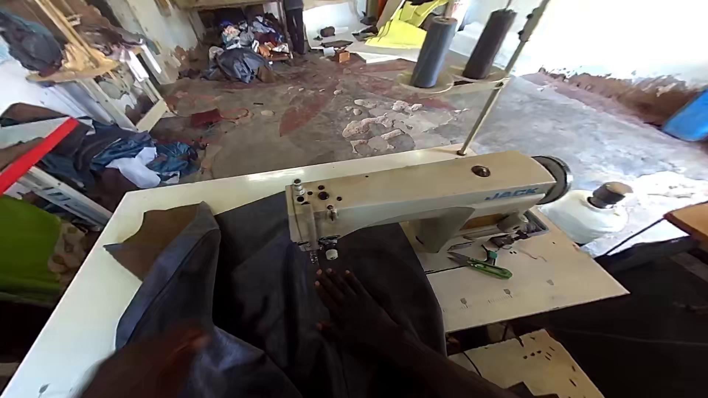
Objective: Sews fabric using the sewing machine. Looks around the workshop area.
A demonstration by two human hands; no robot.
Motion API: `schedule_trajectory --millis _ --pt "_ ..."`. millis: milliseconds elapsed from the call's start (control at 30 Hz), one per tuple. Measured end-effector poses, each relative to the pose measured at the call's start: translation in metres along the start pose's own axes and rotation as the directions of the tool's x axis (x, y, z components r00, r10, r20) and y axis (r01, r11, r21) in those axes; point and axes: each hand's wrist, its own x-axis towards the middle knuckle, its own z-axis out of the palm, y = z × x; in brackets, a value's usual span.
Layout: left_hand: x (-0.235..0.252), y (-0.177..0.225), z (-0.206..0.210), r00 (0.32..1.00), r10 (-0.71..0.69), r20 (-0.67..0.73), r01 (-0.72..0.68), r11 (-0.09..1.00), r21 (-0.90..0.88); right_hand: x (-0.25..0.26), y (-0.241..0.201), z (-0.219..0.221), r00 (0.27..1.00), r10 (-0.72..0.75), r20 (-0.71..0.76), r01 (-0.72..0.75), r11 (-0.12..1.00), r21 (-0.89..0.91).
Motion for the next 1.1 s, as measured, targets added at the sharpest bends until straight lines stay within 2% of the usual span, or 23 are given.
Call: schedule_trajectory --millis 33,67,100,167,233,333,433,533,567,633,767,833,1100 --pt "0.027 0.026 0.026 0.98 0.08 -0.182 -0.11 0.98 -0.164 0.001 -0.002 0.002 1.0 0.016 -0.009 -0.016 1.0 0.002" --pt "0.056 0.048 0.056 0.951 0.099 -0.294 -0.184 0.943 -0.279 0.002 -0.003 0.005 0.999 0.03 -0.019 -0.03 1.0 0.011" --pt "0.084 0.061 0.088 0.93 0.12 -0.348 -0.236 0.92 -0.312 0.002 -0.003 0.008 0.999 0.035 -0.036 -0.035 0.999 0.018" --pt "0.129 0.055 0.143 0.879 0.185 -0.441 -0.269 0.953 -0.137 -0.002 -0.002 0.011 0.998 0.025 -0.058 -0.025 1.0 -0.007" --pt "0.147 0.031 0.165 0.86 0.227 -0.457 -0.214 0.973 0.081 -0.004 0.001 0.011 0.997 -0.007 -0.075 0.002 0.998 -0.067" --pt "0.142 0.01 0.16 0.885 0.274 -0.377 -0.224 0.959 0.172 -0.008 0.001 0.012 0.995 -0.039 -0.09 0.03 0.995 -0.099" --pt "0.138 0.017 0.15 0.903 0.241 -0.355 -0.197 0.968 0.156 -0.01 0.005 0.014 0.987 -0.061 -0.146 0.049 0.995 -0.085" --pt "0.149 0.043 0.138 0.873 0.19 -0.449 -0.199 0.98 0.027 -0.002 0.005 -0.001 0.967 0.061 -0.248 -0.03 0.991 0.127" --pt "0.154 0.051 0.139 0.862 0.185 -0.472 -0.211 0.977 -0.002 0.003 0.004 -0.002 0.948 0.123 -0.295 -0.082 0.986 0.147" --pt "0.168 0.058 0.148 0.842 0.213 -0.495 -0.241 0.97 0.006 0.014 0.008 0.004 0.921 0.189 -0.341 -0.173 0.982 0.078" --pt "0.174 0.044 0.159 0.868 0.272 -0.416 -0.23 0.962 0.147 0.01 0.019 0.01 0.943 0.236 -0.236 -0.269 0.955 -0.121" --pt "0.173 0.042 0.157 0.871 0.283 -0.402 -0.237 0.958 0.161 0.006 0.019 0.009 0.947 0.242 -0.212 -0.274 0.953 -0.132" --pt "0.177 0.039 0.154 0.867 0.275 -0.416 -0.238 0.961 0.139 0.008 0.023 0.012 0.929 0.197 -0.314 -0.252 0.957 -0.145"
